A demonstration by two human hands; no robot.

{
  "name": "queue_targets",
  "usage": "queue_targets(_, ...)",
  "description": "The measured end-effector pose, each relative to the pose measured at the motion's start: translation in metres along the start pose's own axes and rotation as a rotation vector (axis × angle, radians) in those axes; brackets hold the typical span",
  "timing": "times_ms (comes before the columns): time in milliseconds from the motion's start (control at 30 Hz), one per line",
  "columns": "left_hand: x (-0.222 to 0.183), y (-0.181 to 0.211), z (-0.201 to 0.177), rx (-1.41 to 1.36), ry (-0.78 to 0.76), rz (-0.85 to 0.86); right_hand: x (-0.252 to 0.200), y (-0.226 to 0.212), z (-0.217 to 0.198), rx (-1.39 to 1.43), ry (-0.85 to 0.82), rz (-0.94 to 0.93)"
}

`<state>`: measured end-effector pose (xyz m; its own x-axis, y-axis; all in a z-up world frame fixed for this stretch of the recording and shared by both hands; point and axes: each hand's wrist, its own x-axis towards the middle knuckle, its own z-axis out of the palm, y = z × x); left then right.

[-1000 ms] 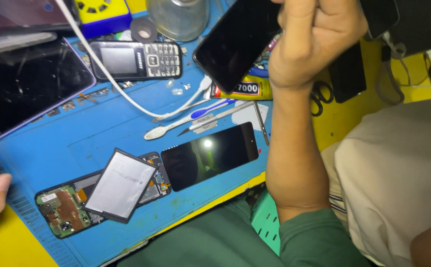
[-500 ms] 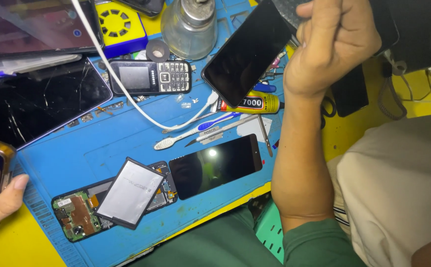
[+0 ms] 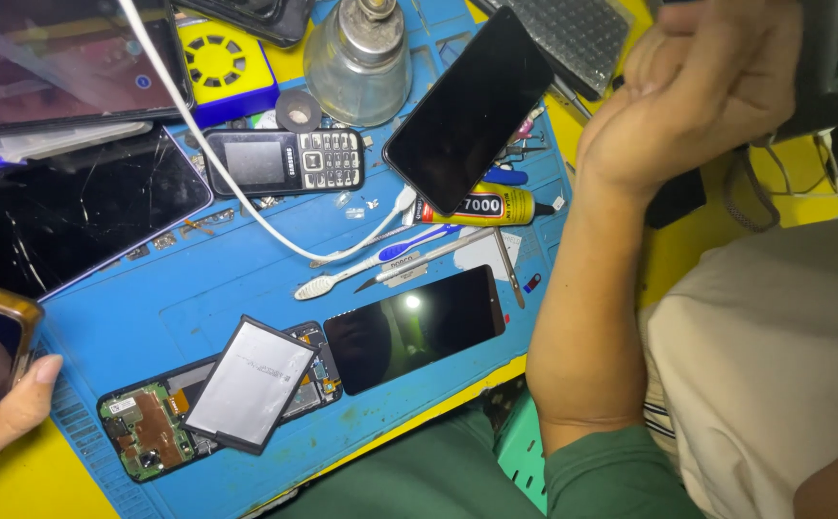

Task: The person organizes several disassembled smartphones and parts on a cluttered workbench. They handle a phone battery and a screen assembly, then pick up a small circuit board and manipulate it with their fingers.

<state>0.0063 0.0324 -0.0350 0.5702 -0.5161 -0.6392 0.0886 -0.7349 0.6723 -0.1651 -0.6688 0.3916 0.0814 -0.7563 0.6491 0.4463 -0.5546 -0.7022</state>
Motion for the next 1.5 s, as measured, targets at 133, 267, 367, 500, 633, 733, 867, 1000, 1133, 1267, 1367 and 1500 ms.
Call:
queue_targets(133,-0.004,-0.021,-0.008,0.055,-0.018,-0.135,0.002,0.0,-0.005,-0.04,-0.025,-0.036)
queue_targets(267,-0.001,-0.037,-0.015,0.106,-0.105,0.073,-0.001,0.006,-0.005,-0.034,-0.043,-0.048)
queue_targets(367,-0.005,-0.036,-0.014,-0.076,-0.125,-0.103,-0.003,0.007,-0.002,0.031,-0.016,-0.012)
queue_targets(500,-0.002,-0.042,-0.015,0.162,-0.08,0.006,-0.004,0.011,-0.004,0.055,-0.051,-0.037)
queue_targets(633,0.0,-0.038,-0.015,0.096,-0.084,0.089,-0.006,0.014,-0.007,0.052,-0.093,-0.021)
queue_targets(733,0.001,-0.029,-0.015,-0.081,-0.141,-0.044,-0.005,0.016,-0.01,0.054,-0.074,-0.009)
queue_targets(867,0.001,-0.031,-0.013,-0.04,-0.122,0.037,-0.005,0.015,-0.009,0.05,-0.066,-0.013)
queue_targets(1000,0.002,-0.031,-0.011,0.042,-0.102,0.054,-0.006,0.013,-0.007,0.043,-0.08,-0.009)
queue_targets(1133,0.0,-0.032,-0.01,0.15,-0.06,0.111,-0.006,0.015,-0.008,0.029,-0.102,-0.026)
queue_targets(1267,-0.01,-0.011,-0.004,-0.017,-0.101,0.067,-0.006,0.014,-0.007,0.039,-0.076,-0.007)
queue_targets(1367,-0.019,0.136,0.006,-0.289,-0.003,-0.046,-0.007,0.012,-0.004,0.047,-0.064,0.016)
queue_targets(1500,-0.145,0.38,0.008,0.151,0.371,0.129,-0.008,0.015,-0.002,0.02,0.073,0.038)
